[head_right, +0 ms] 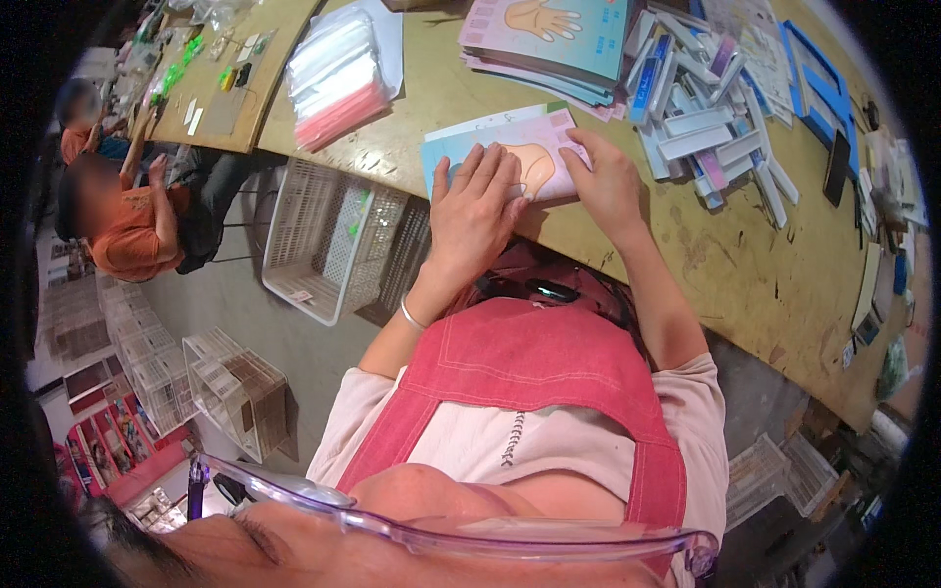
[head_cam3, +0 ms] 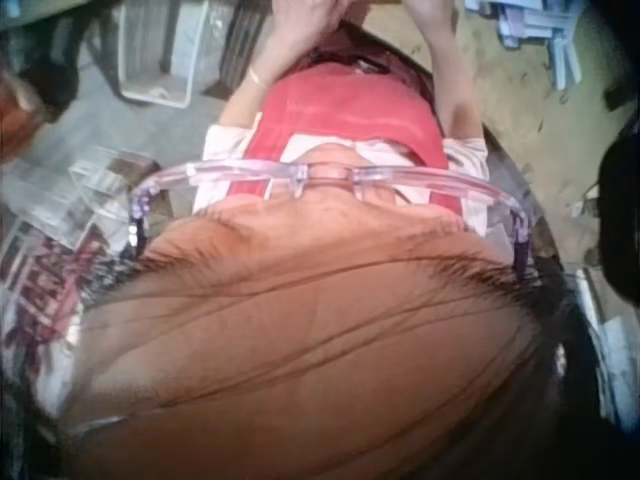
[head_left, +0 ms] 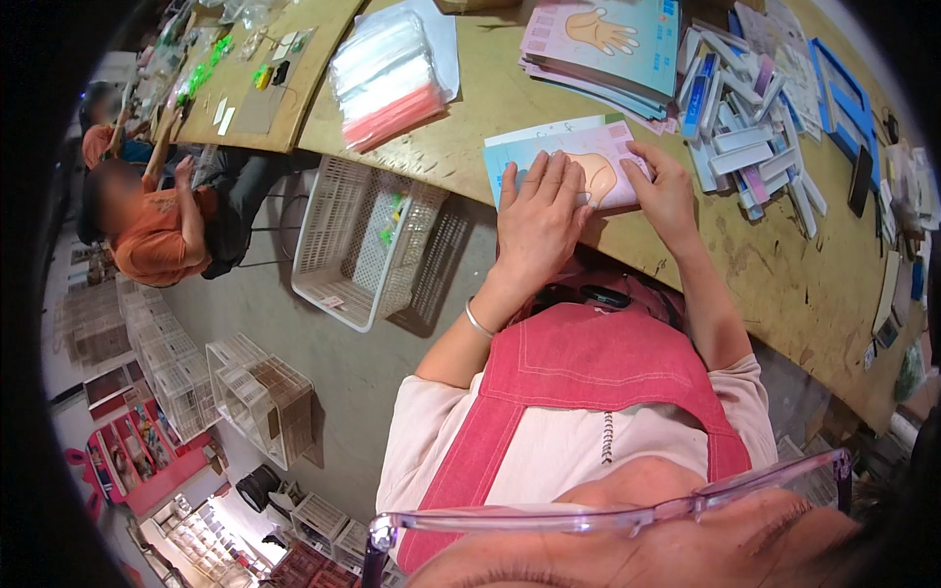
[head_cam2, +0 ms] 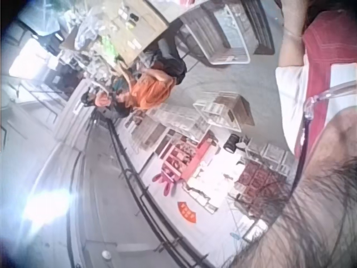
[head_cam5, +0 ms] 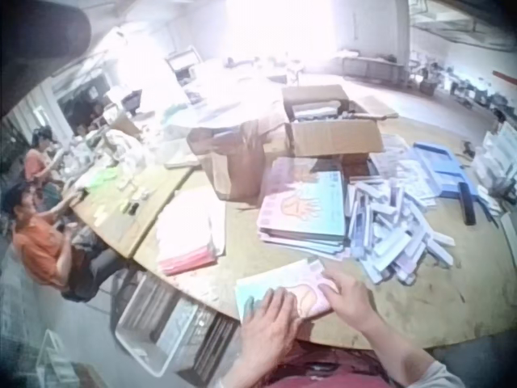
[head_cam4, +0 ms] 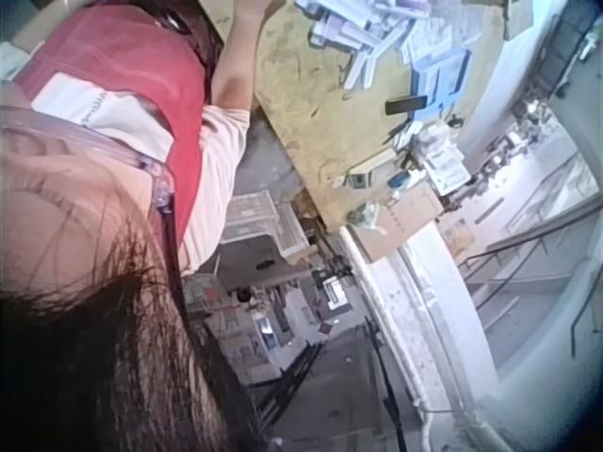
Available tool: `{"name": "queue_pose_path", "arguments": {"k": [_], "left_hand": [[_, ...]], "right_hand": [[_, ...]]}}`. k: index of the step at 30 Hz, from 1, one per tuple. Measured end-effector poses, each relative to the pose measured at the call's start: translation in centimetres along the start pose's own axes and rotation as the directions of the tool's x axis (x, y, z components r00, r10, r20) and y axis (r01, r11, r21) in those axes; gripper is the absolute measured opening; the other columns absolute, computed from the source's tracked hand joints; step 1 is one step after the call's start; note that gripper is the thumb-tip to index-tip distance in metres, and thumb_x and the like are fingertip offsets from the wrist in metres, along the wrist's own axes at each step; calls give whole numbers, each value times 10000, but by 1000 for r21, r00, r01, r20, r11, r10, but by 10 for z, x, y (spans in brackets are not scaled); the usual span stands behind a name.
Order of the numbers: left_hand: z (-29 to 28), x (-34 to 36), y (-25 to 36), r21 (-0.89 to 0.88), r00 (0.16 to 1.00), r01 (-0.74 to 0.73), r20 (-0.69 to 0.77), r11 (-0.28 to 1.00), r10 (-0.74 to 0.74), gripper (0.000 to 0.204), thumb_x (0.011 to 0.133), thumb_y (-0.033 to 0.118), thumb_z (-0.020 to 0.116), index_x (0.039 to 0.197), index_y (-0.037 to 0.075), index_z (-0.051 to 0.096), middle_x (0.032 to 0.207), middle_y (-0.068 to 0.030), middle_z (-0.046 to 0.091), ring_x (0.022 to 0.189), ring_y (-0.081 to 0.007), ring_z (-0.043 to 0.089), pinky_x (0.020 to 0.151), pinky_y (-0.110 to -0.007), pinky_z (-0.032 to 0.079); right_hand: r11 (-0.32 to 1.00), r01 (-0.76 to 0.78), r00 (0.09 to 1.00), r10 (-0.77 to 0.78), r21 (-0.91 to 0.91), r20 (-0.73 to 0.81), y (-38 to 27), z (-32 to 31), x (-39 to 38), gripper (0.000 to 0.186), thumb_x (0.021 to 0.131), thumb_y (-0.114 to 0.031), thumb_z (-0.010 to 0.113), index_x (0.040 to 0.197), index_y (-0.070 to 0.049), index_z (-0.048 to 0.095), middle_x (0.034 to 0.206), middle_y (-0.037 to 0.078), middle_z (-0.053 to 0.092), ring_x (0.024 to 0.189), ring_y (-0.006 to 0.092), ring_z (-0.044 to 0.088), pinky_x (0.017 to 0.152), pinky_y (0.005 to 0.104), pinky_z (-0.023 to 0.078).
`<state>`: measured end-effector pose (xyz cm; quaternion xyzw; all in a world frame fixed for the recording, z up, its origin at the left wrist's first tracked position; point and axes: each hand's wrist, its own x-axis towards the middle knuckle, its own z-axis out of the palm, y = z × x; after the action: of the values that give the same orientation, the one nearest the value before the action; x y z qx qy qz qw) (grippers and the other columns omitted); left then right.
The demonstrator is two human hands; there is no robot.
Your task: The person repeatedly picks up small books, places them into clear plastic sleeves, and stacks the packaged items on the table. The person also handles plastic sleeves and stacks of books during the process.
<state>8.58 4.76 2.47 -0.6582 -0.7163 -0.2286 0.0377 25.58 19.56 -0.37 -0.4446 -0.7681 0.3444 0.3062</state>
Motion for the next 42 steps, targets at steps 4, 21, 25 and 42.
{"name": "queue_pose_path", "arguments": {"k": [4,21,25,42], "left_hand": [[13,4,-8,-19,999,47,20,999,-47,534,964,373,710,1399,74,624,1487,-176,605,1402,-370,541,1154,-599,371],[17,15,-16,-33,997,45,65,998,-43,557,980,406,678,1417,65,619,1502,-188,593,1417,-391,526,1131,-585,395],[16,14,-15,-37,996,51,70,998,-49,562,986,403,674,1432,67,612,1510,-186,588,1429,-387,514,1143,-582,383],[17,14,-15,-38,996,54,70,998,-52,568,988,404,678,1443,69,613,1524,-181,580,1436,-388,509,1152,-580,377]], "right_hand": [[994,11,1000,-10,-105,6,5,6,2,297,963,-304,718,1170,-104,790,1031,194,771,917,376,752,797,448,571],[958,36,998,-49,-284,-38,-1,12,10,235,959,-303,687,1107,-168,809,928,155,766,839,376,740,719,480,567],[957,16,999,-26,-290,-30,-5,10,11,230,960,-301,684,1100,-168,809,925,155,766,840,377,740,722,481,569],[954,-24,1000,20,-299,-18,-7,11,12,224,965,-287,677,1098,-163,809,928,156,767,846,386,740,730,490,571]]}}
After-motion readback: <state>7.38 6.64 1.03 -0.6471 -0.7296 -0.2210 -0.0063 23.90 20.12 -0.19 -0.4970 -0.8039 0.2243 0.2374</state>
